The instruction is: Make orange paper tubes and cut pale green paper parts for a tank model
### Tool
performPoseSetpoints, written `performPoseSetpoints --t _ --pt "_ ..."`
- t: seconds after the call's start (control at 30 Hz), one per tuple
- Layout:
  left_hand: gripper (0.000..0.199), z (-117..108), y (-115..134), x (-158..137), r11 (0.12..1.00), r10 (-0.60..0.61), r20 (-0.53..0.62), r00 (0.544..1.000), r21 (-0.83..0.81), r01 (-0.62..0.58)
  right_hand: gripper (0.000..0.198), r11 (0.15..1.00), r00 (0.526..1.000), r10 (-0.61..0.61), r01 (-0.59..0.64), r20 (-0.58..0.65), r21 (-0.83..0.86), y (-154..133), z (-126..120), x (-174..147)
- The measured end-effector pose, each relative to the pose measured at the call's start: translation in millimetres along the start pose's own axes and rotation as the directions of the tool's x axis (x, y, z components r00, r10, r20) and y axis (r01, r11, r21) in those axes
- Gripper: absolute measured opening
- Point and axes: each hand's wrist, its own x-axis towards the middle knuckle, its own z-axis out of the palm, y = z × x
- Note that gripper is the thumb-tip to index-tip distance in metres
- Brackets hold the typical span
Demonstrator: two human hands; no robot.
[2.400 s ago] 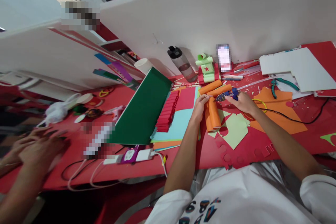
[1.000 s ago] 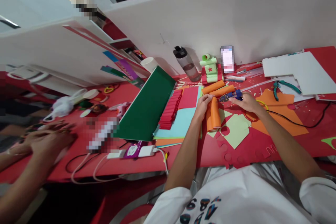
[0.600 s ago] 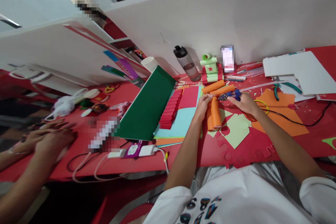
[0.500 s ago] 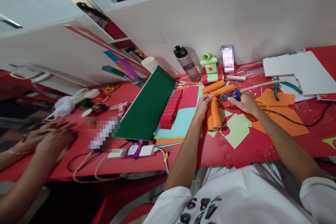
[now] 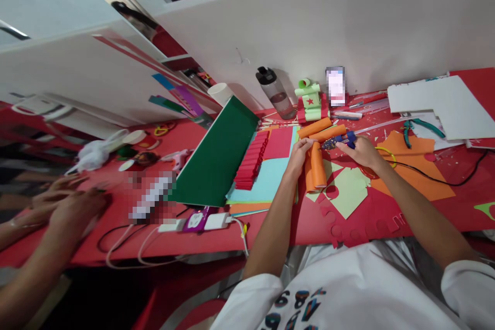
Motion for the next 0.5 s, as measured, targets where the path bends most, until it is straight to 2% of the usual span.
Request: performPoseSetpoints --t 0.2,0.43,0.5 --pt "0.031 0 0 0 1.000 -0.005 -0.005 1.000 -0.014 0.004 0.041 0.999 0.999 0.025 -0.025 0.027 0.031 -6 -4 -1" --pt "0.029 -1 -2 2 1.000 0.004 -0.005 1.000 -0.006 -0.004 0.048 0.997 0.977 0.058 -0.067 0.208 0.036 -11 -21 -5" --pt "0.028 -1 -2 2 1.000 0.009 -0.005 1.000 -0.004 -0.009 0.049 0.997 0.975 0.063 -0.073 0.211 0.038 -13 -21 -5"
